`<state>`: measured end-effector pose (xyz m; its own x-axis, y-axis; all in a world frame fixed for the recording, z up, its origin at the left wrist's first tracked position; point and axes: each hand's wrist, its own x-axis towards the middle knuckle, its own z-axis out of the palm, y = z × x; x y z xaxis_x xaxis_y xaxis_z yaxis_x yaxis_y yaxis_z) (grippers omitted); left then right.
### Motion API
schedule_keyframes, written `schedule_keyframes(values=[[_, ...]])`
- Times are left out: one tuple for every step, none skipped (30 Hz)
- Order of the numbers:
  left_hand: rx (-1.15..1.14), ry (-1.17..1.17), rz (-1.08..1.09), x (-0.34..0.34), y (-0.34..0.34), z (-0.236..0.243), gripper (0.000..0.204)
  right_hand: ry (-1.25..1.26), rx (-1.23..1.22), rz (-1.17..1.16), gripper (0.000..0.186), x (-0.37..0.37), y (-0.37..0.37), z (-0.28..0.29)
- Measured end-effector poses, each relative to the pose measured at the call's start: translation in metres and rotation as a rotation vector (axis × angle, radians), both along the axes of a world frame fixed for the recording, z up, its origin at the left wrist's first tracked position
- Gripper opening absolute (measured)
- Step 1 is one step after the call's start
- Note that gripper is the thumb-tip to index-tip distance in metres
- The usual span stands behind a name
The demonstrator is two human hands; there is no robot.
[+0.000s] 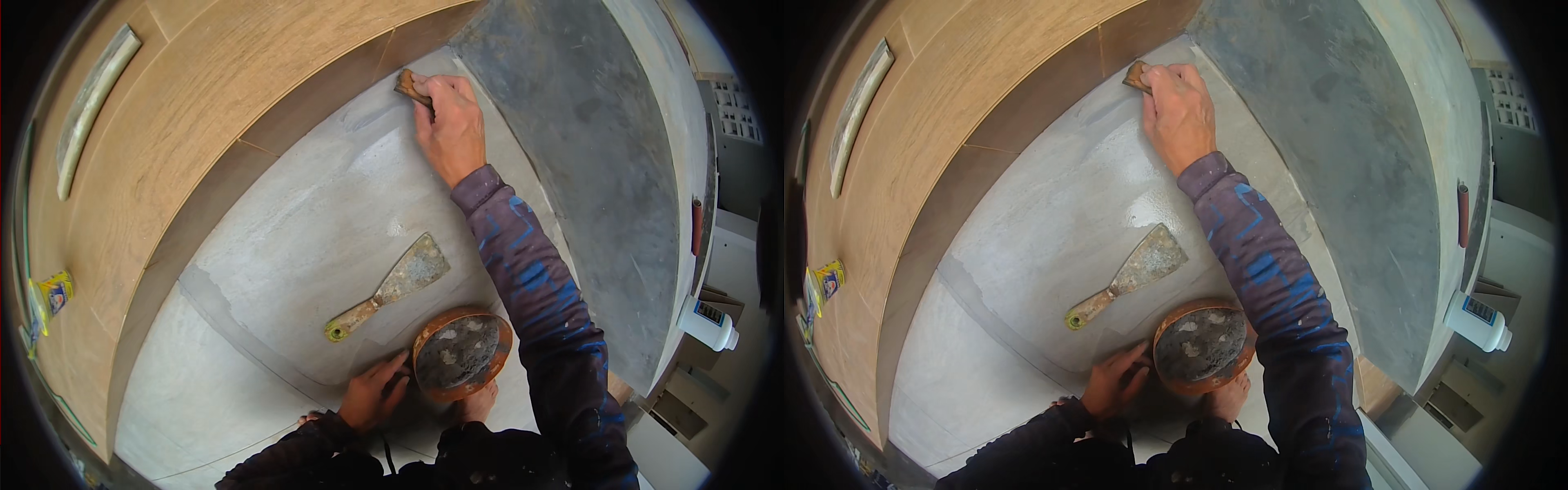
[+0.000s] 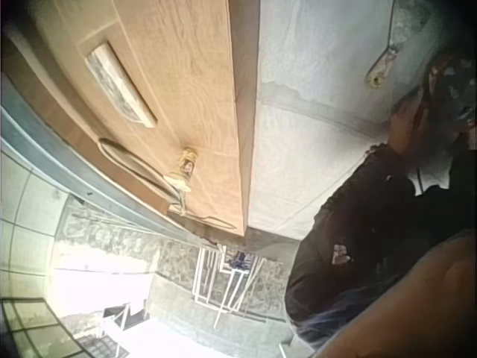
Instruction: The person applies grout between floor tiles by scooping mixture from a container with a small scraper, spreading it along the seams, and smoothing the joints with the tool and their fingers.
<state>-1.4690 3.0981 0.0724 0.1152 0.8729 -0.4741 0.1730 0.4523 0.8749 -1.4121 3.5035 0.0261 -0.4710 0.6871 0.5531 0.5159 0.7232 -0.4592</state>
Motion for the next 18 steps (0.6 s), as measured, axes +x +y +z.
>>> schedule_keyframes(values=[[-0.007, 0.01, 0.003, -0.003, -0.001, 0.001, 0.057, -0.024, -0.072, -0.032, 0.024, 0.001, -0.003, 0.003], [0.003, 0.003, -0.007, -0.002, 0.001, 0.0, 0.057, -0.031, -0.067, -0.032, 0.024, 0.008, 0.003, 0.009], [0.01, 0.0, -0.018, -0.001, 0.003, 0.0, 0.057, -0.056, 0.001, -0.146, 0.024, 0.014, 0.014, 0.012], [0.011, -0.002, -0.019, -0.001, 0.004, -0.002, 0.057, -0.079, 0.069, -0.259, 0.024, 0.018, 0.024, 0.014], [0.035, -0.004, 0.001, -0.002, 0.003, -0.003, 0.057, -0.083, 0.058, -0.286, 0.023, 0.016, 0.03, 0.012], [0.059, -0.006, 0.02, -0.003, 0.002, -0.005, 0.057, -0.087, 0.047, -0.312, 0.023, 0.014, 0.036, 0.011], [0.056, -0.003, 0.02, -0.004, 0.001, -0.005, 0.057, -0.159, 0.087, -0.328, 0.021, 0.011, 0.042, 0.006], [0.041, -0.002, 0.021, -0.005, 0.0, -0.005, 0.057, -0.177, 0.099, -0.339, 0.02, 0.006, 0.043, 0.004], [0.026, -0.002, 0.021, -0.007, -0.001, -0.006, 0.057, -0.196, 0.111, -0.351, 0.019, 0.001, 0.045, 0.002], [0.023, 0.0, 0.022, -0.009, -0.002, -0.008, 0.057, -0.215, 0.124, -0.363, 0.018, -0.003, 0.047, 0.0], [0.037, 0.007, 0.021, -0.011, -0.002, -0.011, 0.057, -0.184, 0.092, -0.378, 0.018, -0.003, 0.048, 0.0], [0.048, 0.01, 0.022, -0.012, -0.003, -0.015, 0.057, -0.175, 0.081, -0.365, 0.018, -0.004, 0.045, -0.001], [0.046, 0.007, 0.023, -0.012, -0.003, -0.017, 0.057, -0.167, 0.07, -0.352, 0.018, -0.005, 0.043, -0.002], [0.036, 0.012, 0.013, -0.014, -0.002, -0.017, 0.057, -0.154, 0.059, -0.341, 0.018, -0.006, 0.04, -0.001], [0.026, 0.017, 0.003, -0.015, 0.0, -0.017, 0.057, -0.149, 0.035, -0.316, 0.018, -0.01, 0.034, -0.003], [0.025, 0.018, 0.003, -0.015, 0.003, -0.017, 0.057, -0.147, 0.031, -0.29, 0.02, -0.014, 0.027, -0.004], [0.034, 0.011, -0.011, -0.015, 0.004, -0.017, 0.057, -0.15, 0.027, -0.264, 0.022, -0.015, 0.02, -0.005], [0.043, 0.004, -0.025, -0.013, 0.006, -0.017, 0.057, -0.153, 0.024, -0.238, 0.025, -0.017, 0.013, -0.006]])
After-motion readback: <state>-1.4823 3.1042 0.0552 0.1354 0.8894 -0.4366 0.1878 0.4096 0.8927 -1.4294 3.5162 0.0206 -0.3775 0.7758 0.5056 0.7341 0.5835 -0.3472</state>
